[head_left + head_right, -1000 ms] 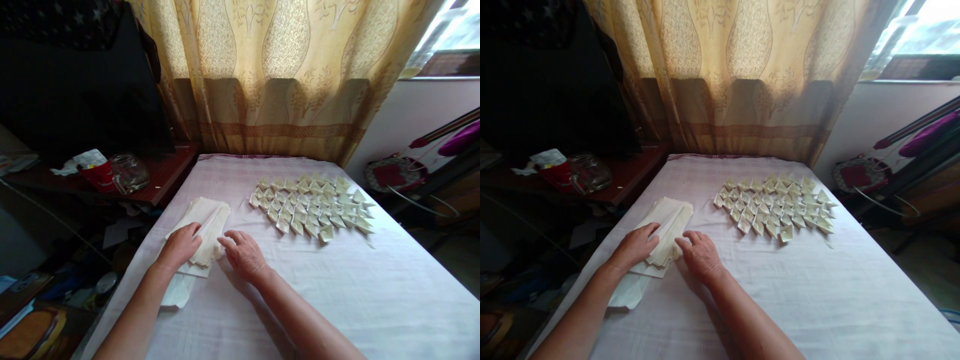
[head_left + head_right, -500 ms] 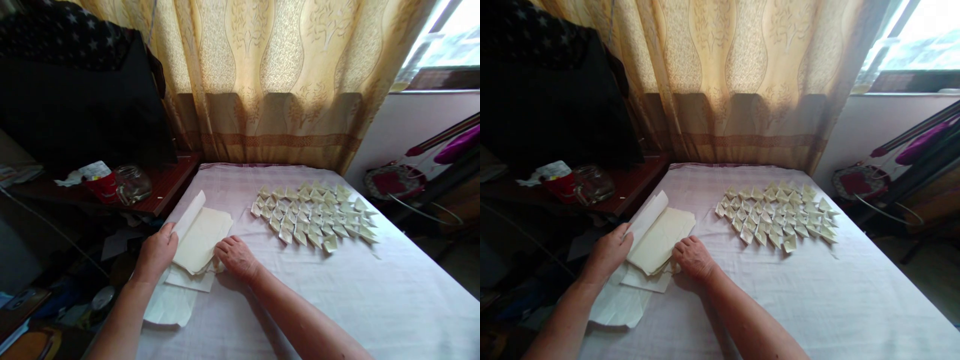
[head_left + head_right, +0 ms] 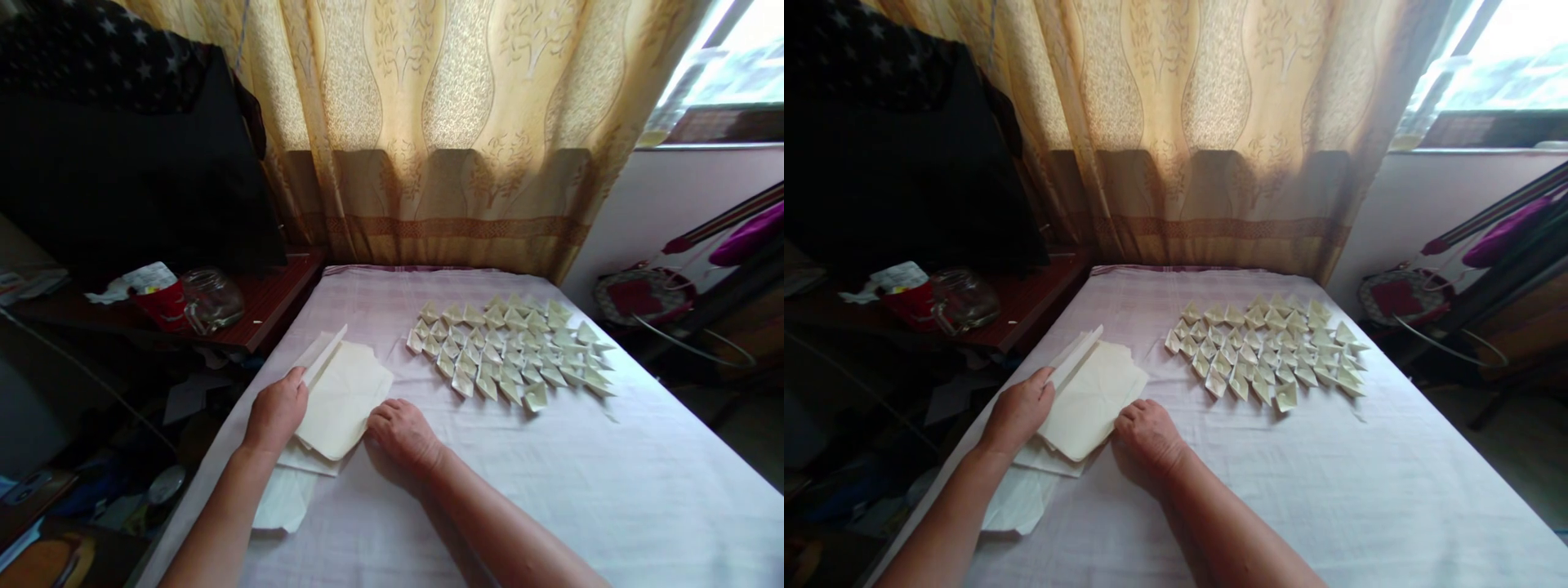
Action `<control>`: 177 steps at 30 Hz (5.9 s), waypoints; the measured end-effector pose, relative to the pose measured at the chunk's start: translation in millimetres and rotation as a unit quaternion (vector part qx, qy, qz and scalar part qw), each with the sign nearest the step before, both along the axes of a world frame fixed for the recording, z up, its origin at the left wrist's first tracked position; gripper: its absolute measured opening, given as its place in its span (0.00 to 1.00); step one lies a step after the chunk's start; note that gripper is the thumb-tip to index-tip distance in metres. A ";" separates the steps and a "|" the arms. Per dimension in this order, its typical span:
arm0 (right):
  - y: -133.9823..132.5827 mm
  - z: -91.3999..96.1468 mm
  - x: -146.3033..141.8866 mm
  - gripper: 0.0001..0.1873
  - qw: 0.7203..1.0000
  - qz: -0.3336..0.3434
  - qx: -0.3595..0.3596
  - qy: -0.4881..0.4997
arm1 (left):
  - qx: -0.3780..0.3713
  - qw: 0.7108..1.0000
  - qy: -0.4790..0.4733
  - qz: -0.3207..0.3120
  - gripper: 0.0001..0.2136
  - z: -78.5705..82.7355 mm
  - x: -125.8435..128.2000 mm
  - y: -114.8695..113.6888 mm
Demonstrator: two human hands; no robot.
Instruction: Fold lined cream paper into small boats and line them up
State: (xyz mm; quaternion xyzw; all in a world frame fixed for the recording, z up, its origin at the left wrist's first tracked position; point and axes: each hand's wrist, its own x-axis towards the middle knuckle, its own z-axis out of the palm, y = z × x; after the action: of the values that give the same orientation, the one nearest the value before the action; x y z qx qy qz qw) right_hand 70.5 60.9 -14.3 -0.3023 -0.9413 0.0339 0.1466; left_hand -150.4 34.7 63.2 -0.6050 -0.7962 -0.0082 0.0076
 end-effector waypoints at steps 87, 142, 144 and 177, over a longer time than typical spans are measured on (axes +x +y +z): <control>-57.5 -9.2 137.2 0.12 0.935 -0.344 -0.046 0.077 | 0.094 0.872 -0.118 -0.465 0.23 -82.2 160.8 -45.0; -63.8 -5.3 149.6 0.10 0.934 -0.312 -0.069 0.158 | 0.083 0.878 -0.115 -0.456 0.21 -84.6 162.6 -42.1; -64.8 -0.5 146.1 0.10 0.940 -0.297 -0.064 0.154 | 0.086 0.878 -0.115 -0.458 0.21 -84.8 162.6 -41.9; -86.0 -4.5 144.3 0.21 0.940 -0.320 -0.067 0.101 | 0.101 0.875 -0.116 -0.459 0.21 -93.0 161.7 -41.9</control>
State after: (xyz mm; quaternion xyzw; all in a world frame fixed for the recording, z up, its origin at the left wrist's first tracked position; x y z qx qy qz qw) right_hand 214.8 -25.1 -18.8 -0.5917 -0.7705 0.0788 0.2236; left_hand 11.2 -7.1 -29.8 -0.8929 -0.4193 -0.1616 -0.0281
